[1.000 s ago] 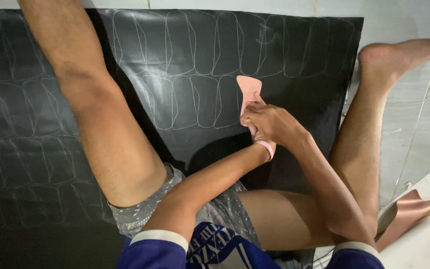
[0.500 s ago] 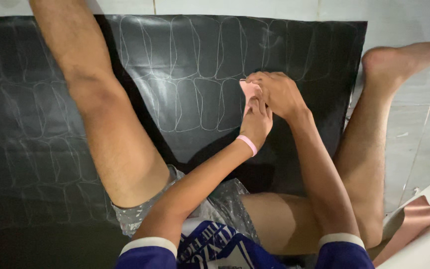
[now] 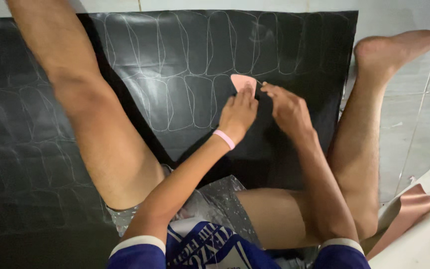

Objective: The person sits on the floor and repeatedly rubs a pink rectangular object against a large black sheet with white outlines. The hands move the pink object back and forth over the same area of the black sheet continuously.

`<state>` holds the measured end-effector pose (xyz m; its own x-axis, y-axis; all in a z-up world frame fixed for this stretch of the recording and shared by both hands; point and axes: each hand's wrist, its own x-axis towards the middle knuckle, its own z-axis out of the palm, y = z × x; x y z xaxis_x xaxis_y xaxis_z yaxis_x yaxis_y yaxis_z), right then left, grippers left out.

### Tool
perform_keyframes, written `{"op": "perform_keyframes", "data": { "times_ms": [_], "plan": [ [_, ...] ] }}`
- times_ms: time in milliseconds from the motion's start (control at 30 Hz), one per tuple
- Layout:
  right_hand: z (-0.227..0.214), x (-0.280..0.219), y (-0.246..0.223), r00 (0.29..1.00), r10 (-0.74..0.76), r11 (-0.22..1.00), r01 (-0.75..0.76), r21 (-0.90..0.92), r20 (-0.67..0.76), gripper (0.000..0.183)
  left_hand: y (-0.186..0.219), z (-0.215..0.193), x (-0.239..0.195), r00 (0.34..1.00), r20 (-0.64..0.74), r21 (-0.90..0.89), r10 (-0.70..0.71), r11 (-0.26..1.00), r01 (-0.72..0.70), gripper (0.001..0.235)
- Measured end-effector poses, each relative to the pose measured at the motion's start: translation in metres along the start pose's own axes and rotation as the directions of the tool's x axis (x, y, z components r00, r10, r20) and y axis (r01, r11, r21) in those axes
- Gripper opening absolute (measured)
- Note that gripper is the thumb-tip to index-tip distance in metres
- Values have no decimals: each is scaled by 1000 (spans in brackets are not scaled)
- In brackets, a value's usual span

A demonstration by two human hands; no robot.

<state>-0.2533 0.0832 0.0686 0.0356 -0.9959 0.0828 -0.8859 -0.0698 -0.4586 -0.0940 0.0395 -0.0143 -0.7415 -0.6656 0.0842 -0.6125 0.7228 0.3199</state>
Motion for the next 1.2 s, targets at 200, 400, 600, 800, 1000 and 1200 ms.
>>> {"op": "perform_keyframes", "data": {
  "times_ms": [200, 400, 600, 800, 1000, 1200],
  "plan": [
    [10, -62, -39, 996, -71, 997, 68, 37, 61, 33, -31, -38, -3, 999, 2, -109, 34, 993, -33, 46],
    [12, -58, -46, 989, -141, 973, 128, 192, 54, 28, -34, -50, 2, 1000, -28, -183, -4, 983, -1, 75],
    [1, -52, -46, 986, -163, 979, 157, 127, 40, 29, -32, -56, 2, 1000, 19, -161, -14, 987, 17, 76],
    [-4, -54, -24, 999, -28, 993, 32, 112, -32, 26, -38, -59, 16, 999, 28, -97, 36, 995, -33, 75],
    [-6, -70, 13, 939, 178, 975, -127, 183, -295, 12, -11, -31, 13, 949, -238, -736, -208, 676, -37, 13],
    [-5, -75, 34, 970, 217, 976, -211, 60, -107, 44, 18, -22, -31, 970, -75, -516, 230, 824, -235, 41]
  ]
}}
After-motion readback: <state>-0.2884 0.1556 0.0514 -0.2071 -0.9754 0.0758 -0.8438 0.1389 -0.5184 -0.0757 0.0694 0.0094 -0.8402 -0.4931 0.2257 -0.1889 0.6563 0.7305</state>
